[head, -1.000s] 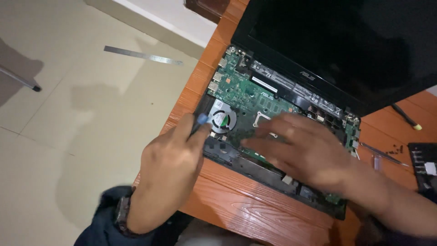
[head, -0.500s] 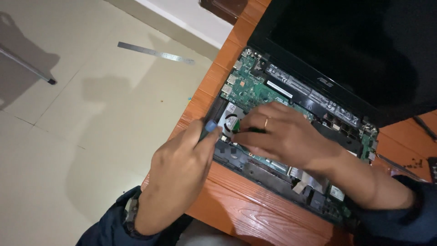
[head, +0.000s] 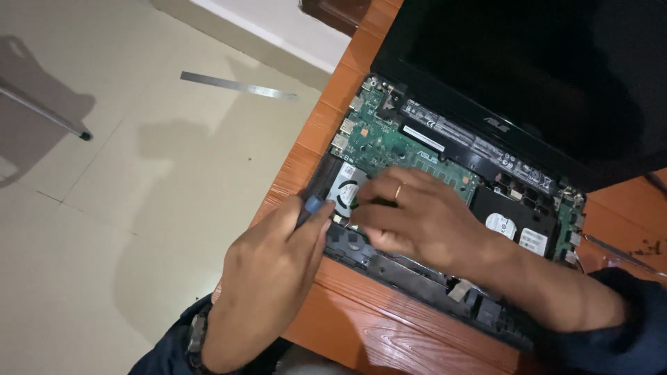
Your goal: Reconnecting internal ribbon cables and securing components with screws during a laptop repair.
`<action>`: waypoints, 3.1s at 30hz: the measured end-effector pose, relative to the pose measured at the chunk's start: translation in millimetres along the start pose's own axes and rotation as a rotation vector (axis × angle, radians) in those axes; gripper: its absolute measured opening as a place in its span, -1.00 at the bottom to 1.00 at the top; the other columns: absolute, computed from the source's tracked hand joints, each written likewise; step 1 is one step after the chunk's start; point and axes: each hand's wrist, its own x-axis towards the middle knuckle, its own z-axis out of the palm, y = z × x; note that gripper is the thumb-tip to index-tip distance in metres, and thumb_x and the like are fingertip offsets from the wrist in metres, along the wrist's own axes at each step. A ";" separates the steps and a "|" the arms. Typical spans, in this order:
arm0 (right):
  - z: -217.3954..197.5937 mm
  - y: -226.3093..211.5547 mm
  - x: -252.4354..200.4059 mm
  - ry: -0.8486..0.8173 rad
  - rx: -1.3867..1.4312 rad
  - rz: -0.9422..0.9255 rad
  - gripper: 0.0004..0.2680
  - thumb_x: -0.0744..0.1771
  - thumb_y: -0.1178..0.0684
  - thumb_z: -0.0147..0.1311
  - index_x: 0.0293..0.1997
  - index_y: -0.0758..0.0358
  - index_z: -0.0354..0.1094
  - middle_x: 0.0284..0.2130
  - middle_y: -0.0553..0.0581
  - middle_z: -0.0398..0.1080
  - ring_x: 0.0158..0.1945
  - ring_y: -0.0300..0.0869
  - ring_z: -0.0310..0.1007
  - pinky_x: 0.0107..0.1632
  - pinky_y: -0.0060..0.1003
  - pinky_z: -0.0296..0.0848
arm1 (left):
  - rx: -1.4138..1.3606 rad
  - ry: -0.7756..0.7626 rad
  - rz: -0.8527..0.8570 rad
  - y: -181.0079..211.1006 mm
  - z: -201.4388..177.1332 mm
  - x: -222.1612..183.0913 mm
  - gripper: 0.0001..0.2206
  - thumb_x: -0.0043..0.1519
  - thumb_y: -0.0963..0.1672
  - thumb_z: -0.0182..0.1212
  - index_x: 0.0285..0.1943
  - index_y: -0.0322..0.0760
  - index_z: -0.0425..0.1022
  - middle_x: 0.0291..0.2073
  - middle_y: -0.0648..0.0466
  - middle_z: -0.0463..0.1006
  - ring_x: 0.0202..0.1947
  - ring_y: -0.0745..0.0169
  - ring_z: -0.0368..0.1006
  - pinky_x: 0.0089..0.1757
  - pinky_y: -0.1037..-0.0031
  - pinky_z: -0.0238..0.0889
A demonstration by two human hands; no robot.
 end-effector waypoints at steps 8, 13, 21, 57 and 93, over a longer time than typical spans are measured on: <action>5.9 0.9 -4.4 -0.040 -0.028 0.065 -0.93 0.40 0.10 0.01 -0.05 0.12 0.35 -0.10 0.13 0.34 -0.06 0.02 0.31 -0.20 -0.07 0.28 | 0.044 -0.018 0.004 0.7 2.5 -1.2 -0.79 0.36 -0.15 0.15 0.15 -0.20 0.55 -0.21 0.02 0.43 -0.40 0.07 0.44 -0.46 0.28 0.30; 12.0 -1.5 -6.6 0.009 -0.091 0.081 -0.86 0.31 0.26 0.17 -0.13 0.13 0.35 -0.13 0.07 0.38 -0.05 -0.02 0.35 -0.17 -0.13 0.27 | 0.058 -0.019 0.022 2.5 0.5 -0.9 -0.79 0.37 -0.15 0.15 0.15 -0.22 0.55 -0.15 -0.01 0.44 -0.41 0.10 0.43 -0.46 0.28 0.31; 19.5 13.8 -20.2 -0.016 0.039 0.089 -0.79 0.33 0.16 0.23 0.05 0.07 0.39 0.01 0.04 0.38 0.06 0.02 0.34 -0.01 -0.04 0.30 | 0.067 -0.033 -0.001 4.7 -0.6 0.3 -0.78 0.37 -0.14 0.15 0.17 -0.18 0.54 -0.13 -0.02 0.45 -0.42 0.07 0.43 -0.46 0.28 0.32; 9.7 5.4 -12.7 -0.136 0.019 0.081 -0.79 0.28 0.28 0.23 -0.09 0.16 0.30 -0.30 0.11 0.26 -0.19 -0.03 0.24 -0.17 -0.08 0.22 | 0.083 -0.023 -0.077 15.6 0.0 2.4 -0.79 0.35 -0.11 0.16 0.14 -0.10 0.54 -0.17 0.04 0.44 -0.39 0.00 0.46 -0.49 0.20 0.35; 14.3 -1.1 -4.6 -0.081 0.188 0.241 -0.83 0.36 0.05 0.00 0.06 0.03 0.26 0.06 0.19 0.19 0.16 0.08 0.21 0.13 0.08 0.21 | 0.012 -0.064 -0.052 6.1 -0.7 0.9 -0.77 0.38 -0.11 0.09 0.18 -0.17 0.50 -0.06 -0.01 0.45 -0.17 -0.01 0.50 -0.31 0.20 0.41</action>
